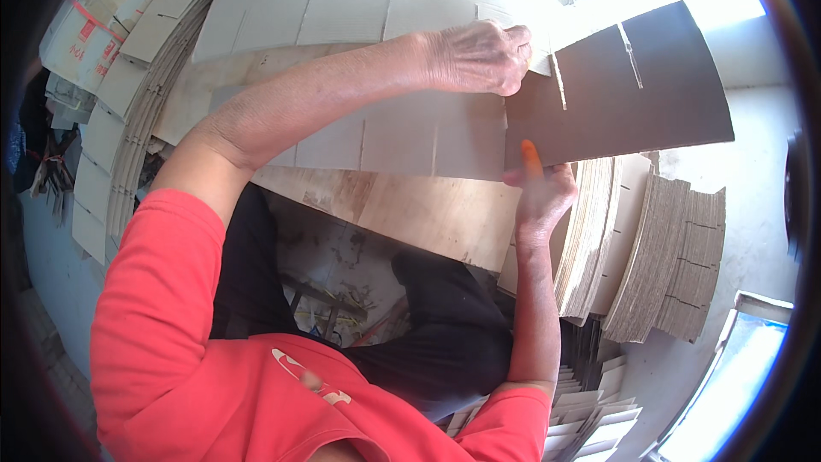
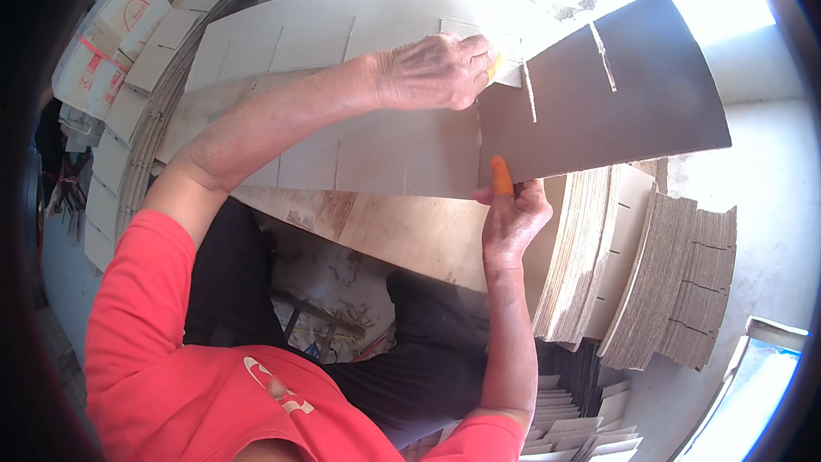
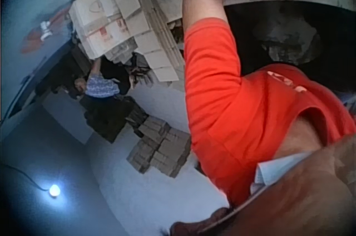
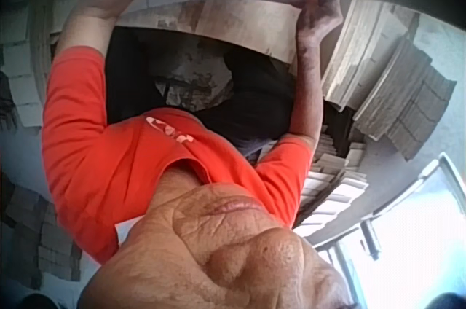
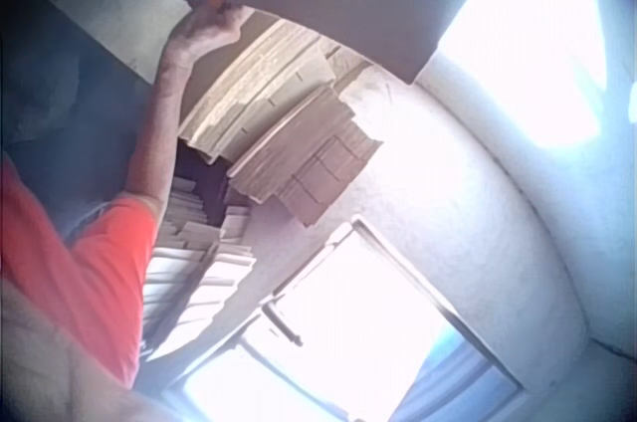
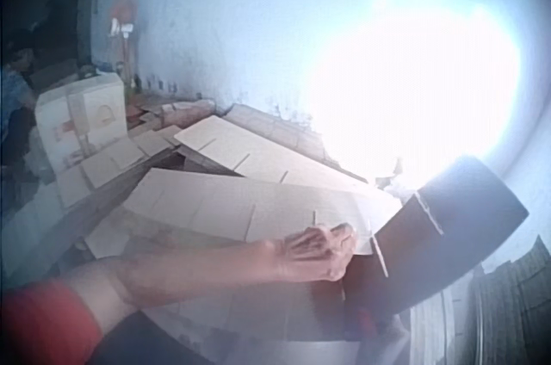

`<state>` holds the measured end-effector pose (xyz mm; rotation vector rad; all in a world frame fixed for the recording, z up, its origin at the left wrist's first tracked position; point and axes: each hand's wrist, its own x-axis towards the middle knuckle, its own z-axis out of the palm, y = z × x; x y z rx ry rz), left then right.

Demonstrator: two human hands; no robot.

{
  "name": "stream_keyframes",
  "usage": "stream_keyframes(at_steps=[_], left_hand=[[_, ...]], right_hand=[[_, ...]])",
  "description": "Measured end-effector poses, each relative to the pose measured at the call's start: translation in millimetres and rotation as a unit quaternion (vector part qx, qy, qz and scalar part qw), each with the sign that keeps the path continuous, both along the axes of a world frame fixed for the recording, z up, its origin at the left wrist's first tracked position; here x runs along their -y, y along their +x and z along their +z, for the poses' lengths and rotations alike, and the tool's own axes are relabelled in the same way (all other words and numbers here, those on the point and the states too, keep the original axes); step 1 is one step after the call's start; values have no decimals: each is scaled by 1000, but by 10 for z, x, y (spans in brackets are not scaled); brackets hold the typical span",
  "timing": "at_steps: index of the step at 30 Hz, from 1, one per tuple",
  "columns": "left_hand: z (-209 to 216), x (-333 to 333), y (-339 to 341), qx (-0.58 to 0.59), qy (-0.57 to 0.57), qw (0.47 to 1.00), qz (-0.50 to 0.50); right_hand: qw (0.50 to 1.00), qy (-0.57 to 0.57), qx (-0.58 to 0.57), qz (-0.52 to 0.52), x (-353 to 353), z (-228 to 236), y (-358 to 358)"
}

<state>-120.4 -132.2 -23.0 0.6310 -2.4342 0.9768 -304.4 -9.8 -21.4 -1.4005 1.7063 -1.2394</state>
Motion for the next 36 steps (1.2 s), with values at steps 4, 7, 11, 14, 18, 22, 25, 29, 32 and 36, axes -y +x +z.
stream_keyframes(at_steps=[4,7,11,14,18,22,25,29,32,36], left_hand=[[-18,12,27,-14,13,1000,-13],[-20,29,38,-25,8,1000,-17],[-34,67,62,-35,-2,999,-8],[-47,81,114,2,14,999,33],[-19,-88,4,-2,-5,1000,-18],[-10,-195,-33,-3,-1,999,-35],[7,-270,-81,-8,25,996,-84],[17,-422,-105,19,29,996,-80],[-65,-424,-63,29,38,996,-70],[-54,-752,-212,46,49,993,-97]], right_hand=[[999,21,-38,-5,9,25,3],[999,18,-36,-3,10,42,11],[998,19,-56,0,9,37,-14],[999,26,-29,-1,8,41,22],[999,17,-29,1,17,-36,-40],[999,25,-30,13,36,-48,-33],[998,35,-53,24,50,-82,-77],[999,14,25,20,23,-26,-131],[983,-74,-168,-19,-22,286,-128],[992,-78,-96,-25,-24,390,-1]])
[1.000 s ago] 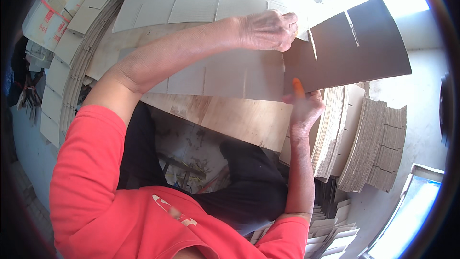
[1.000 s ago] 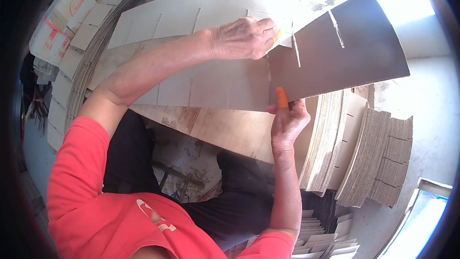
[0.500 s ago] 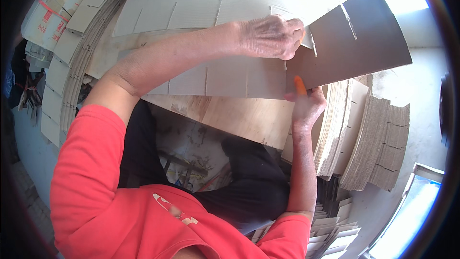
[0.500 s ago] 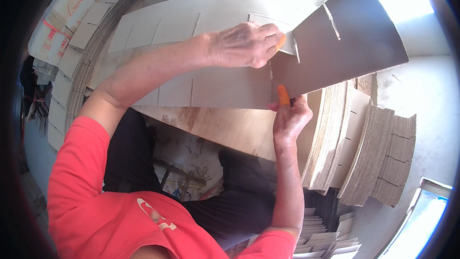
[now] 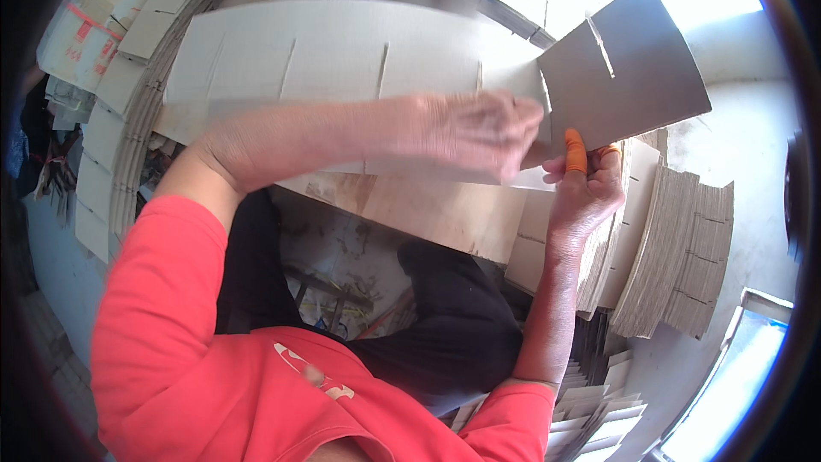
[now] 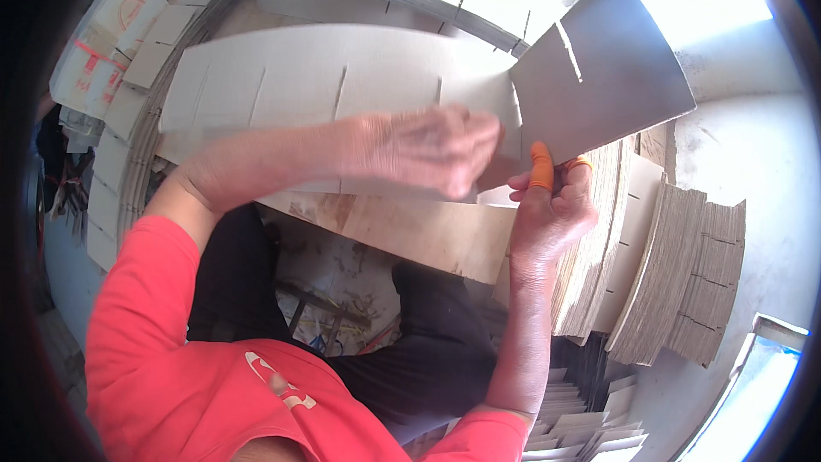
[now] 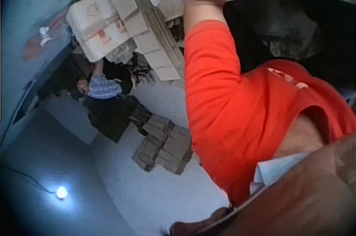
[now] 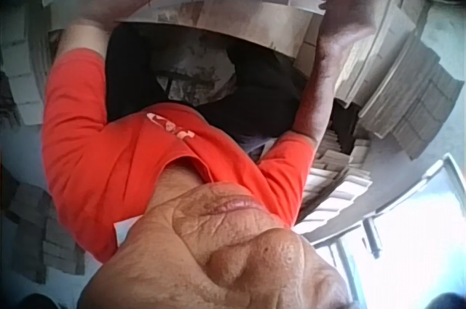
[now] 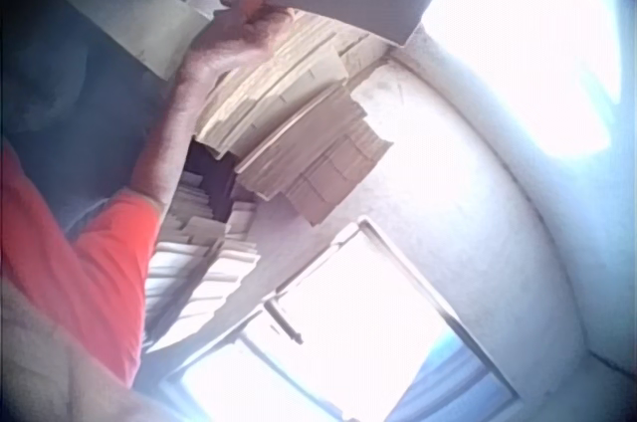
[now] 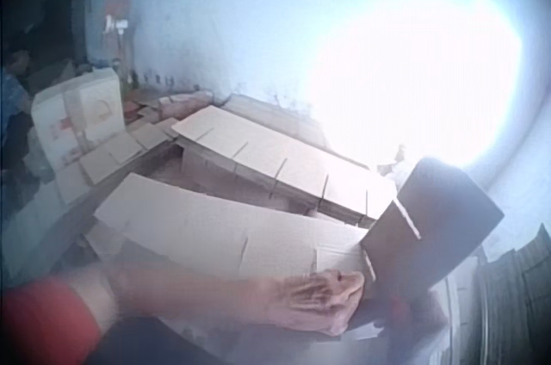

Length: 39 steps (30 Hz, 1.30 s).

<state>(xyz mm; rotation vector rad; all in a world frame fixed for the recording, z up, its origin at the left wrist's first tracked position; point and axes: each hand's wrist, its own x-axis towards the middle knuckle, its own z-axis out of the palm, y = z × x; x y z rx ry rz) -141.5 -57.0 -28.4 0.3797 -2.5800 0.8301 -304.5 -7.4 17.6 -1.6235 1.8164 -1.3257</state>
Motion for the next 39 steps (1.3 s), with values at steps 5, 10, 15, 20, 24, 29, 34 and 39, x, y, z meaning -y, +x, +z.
stream_keyframes(at_steps=[5,10,15,20,24,29,34,39], left_hand=[[27,-361,-53,-25,52,998,-7],[114,-125,-31,-173,205,963,-27],[-114,995,182,-221,61,954,194],[-344,1565,221,-134,84,944,290],[-237,1684,255,-103,121,962,221],[-7,1549,333,-193,94,967,138],[189,1291,286,-116,-41,982,140],[180,940,217,-19,59,983,170]], right_hand=[[999,-30,10,6,-26,-18,-1],[999,-29,20,-15,-4,-66,-69],[999,-25,32,-5,7,-63,-57],[999,-30,39,-9,10,-85,-68],[998,-54,38,-3,16,-136,-93],[997,-56,54,-14,2,-148,-69],[999,-30,38,-19,-1,-133,-21],[999,-30,35,-17,-28,-131,-35]])
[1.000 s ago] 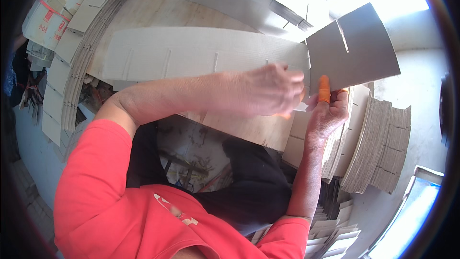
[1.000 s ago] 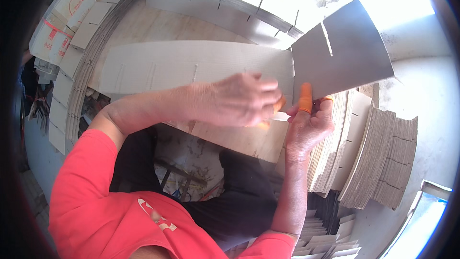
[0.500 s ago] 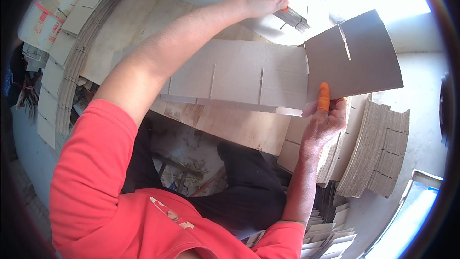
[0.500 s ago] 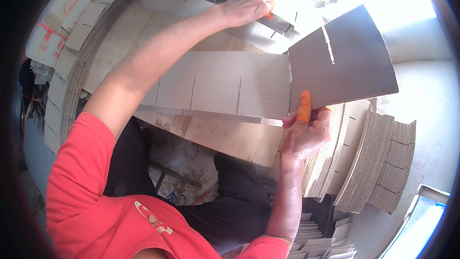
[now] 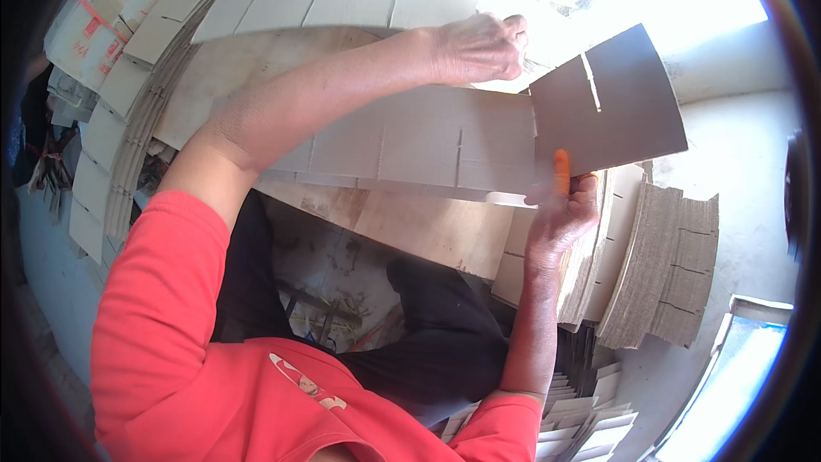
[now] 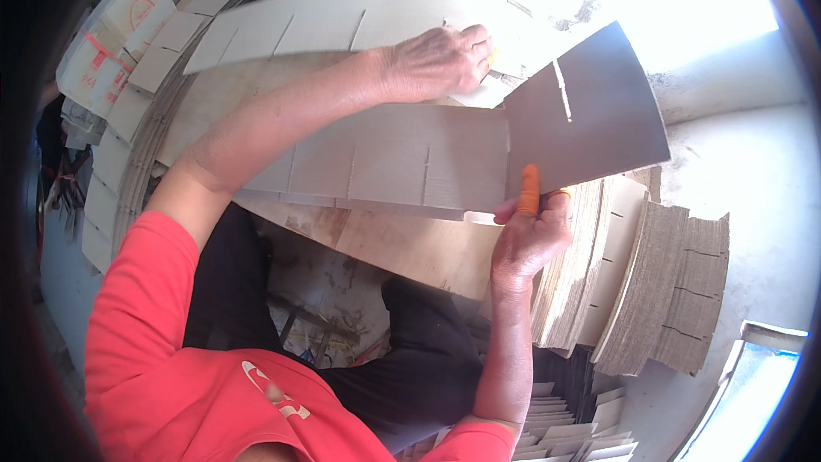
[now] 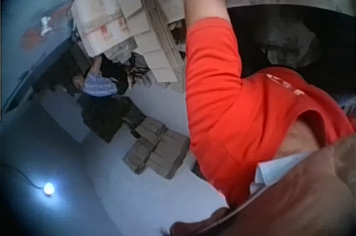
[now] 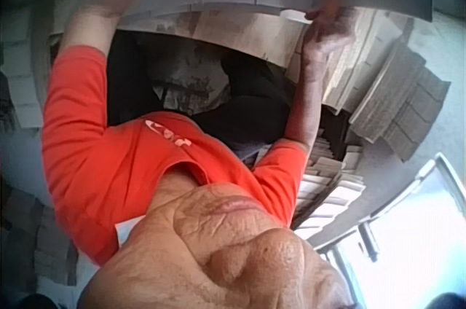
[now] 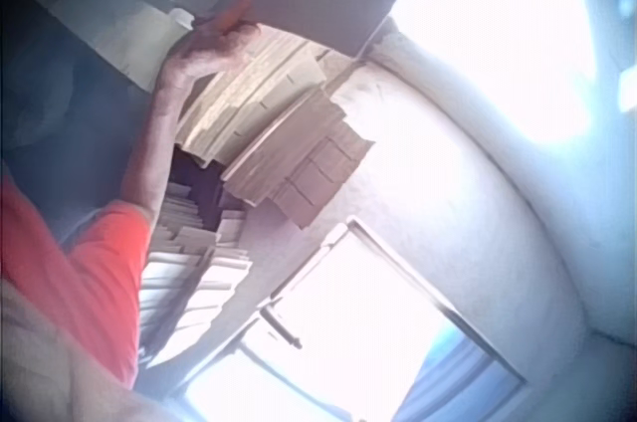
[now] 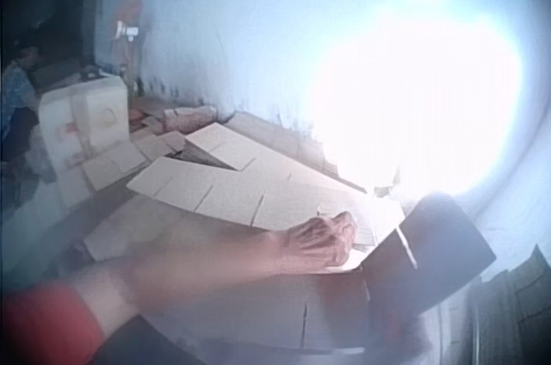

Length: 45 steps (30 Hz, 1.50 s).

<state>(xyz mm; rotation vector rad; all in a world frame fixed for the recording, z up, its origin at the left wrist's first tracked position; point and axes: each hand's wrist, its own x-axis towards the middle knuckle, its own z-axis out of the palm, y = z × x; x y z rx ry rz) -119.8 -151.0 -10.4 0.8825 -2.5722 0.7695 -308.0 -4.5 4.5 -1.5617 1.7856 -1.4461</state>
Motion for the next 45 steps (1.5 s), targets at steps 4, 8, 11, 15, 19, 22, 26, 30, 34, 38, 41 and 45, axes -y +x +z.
stream_keyframes(at_steps=[4,8,11,15,19,22,26,30,34,38,41,45], left_hand=[[-51,-61,29,-30,-52,998,7],[109,0,37,-69,-111,991,25],[248,-14,19,-98,-84,991,-25],[279,-75,62,-76,-88,993,-23],[361,-211,96,-63,-91,993,-32],[478,-379,109,-75,-48,993,-79],[592,-675,117,-96,17,988,-123],[539,-786,202,-166,87,972,-139],[332,-687,384,-129,205,969,-56],[156,-705,412,-54,316,944,75],[48,-807,550,-105,324,937,78],[298,-1177,757,-480,667,510,-254]], right_hand=[[1000,-1,2,6,-33,-22,-6],[998,0,-60,8,-51,19,18],[996,0,-89,-2,-57,68,50],[997,3,-77,9,-58,111,74],[988,-65,-115,77,-3,-7,-56],[977,-58,-188,75,-21,93,-34],[949,1,-309,62,-115,404,134],[912,56,-393,102,-112,644,214],[862,58,-461,205,108,609,346],[851,241,-402,239,426,453,517],[802,358,-413,239,612,14,578],[811,418,-335,235,710,-238,307]])
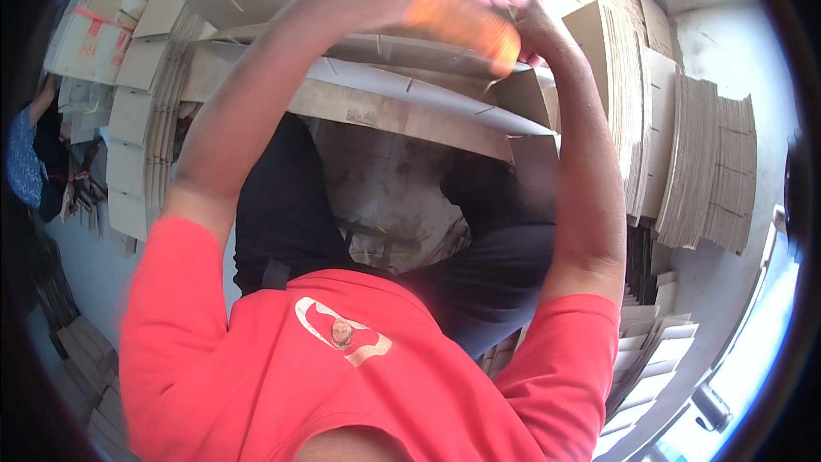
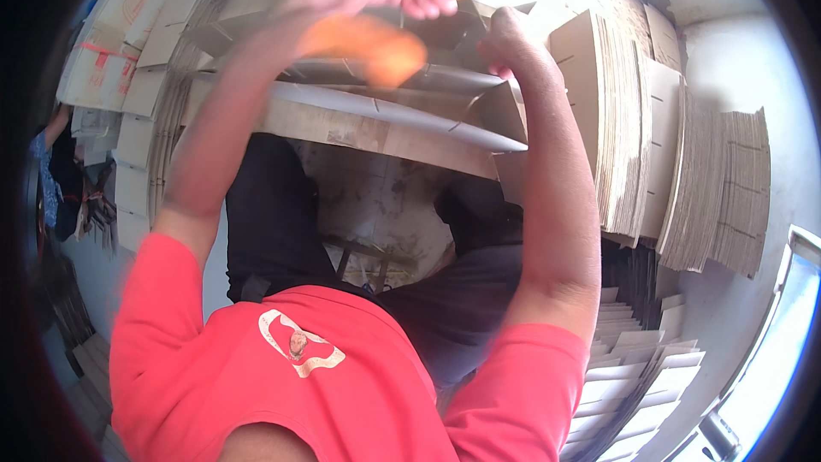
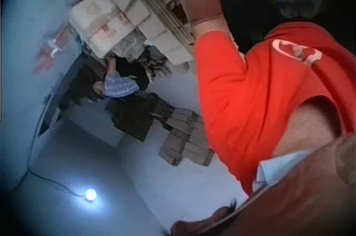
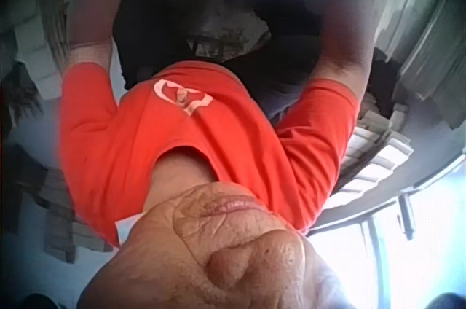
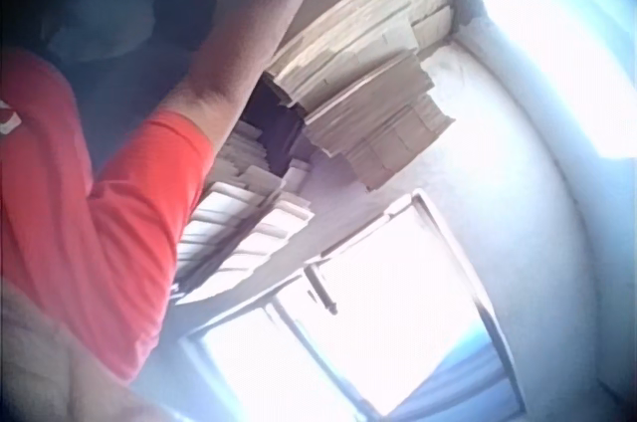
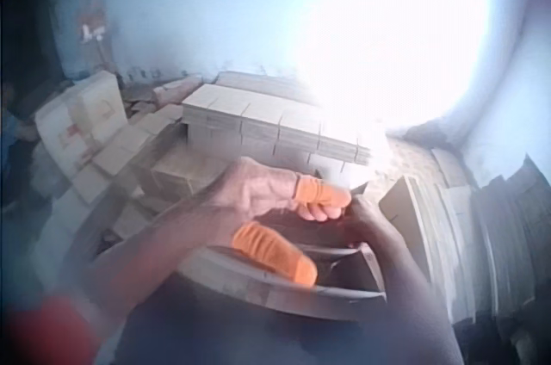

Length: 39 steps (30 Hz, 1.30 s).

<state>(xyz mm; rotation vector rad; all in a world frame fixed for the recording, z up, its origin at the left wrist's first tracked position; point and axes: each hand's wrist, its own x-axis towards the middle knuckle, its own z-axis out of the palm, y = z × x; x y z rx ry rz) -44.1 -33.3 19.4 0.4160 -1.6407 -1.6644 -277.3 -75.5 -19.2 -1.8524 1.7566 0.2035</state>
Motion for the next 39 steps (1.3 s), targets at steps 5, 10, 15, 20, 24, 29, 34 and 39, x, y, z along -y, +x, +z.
stream_keyframes(at_steps=[5,10,15,20,24,29,34,39], left_hand=[[476,-1413,-154,-44,86,995,-36],[508,-1898,-247,-70,141,983,-92],[605,-2164,-250,-68,148,980,-118],[770,-2333,-184,-56,136,981,-129],[912,-2430,-95,-50,123,982,-131],[1129,-2484,77,-56,113,985,-116],[991,-2036,101,-32,131,991,-9],[412,-1837,32,-70,205,971,97]], right_hand=[[973,-191,114,-57,-513,273,-327],[940,-322,86,-74,-1047,191,-659],[891,-360,191,-201,-1546,231,-722],[857,-419,165,-249,-1674,198,-963],[838,-493,57,-225,-1661,63,-1275],[826,-489,82,-269,-1662,-45,-1453],[813,-512,68,-270,-1731,-74,-1616],[851,-470,-72,-223,-1760,-1,-1600]])
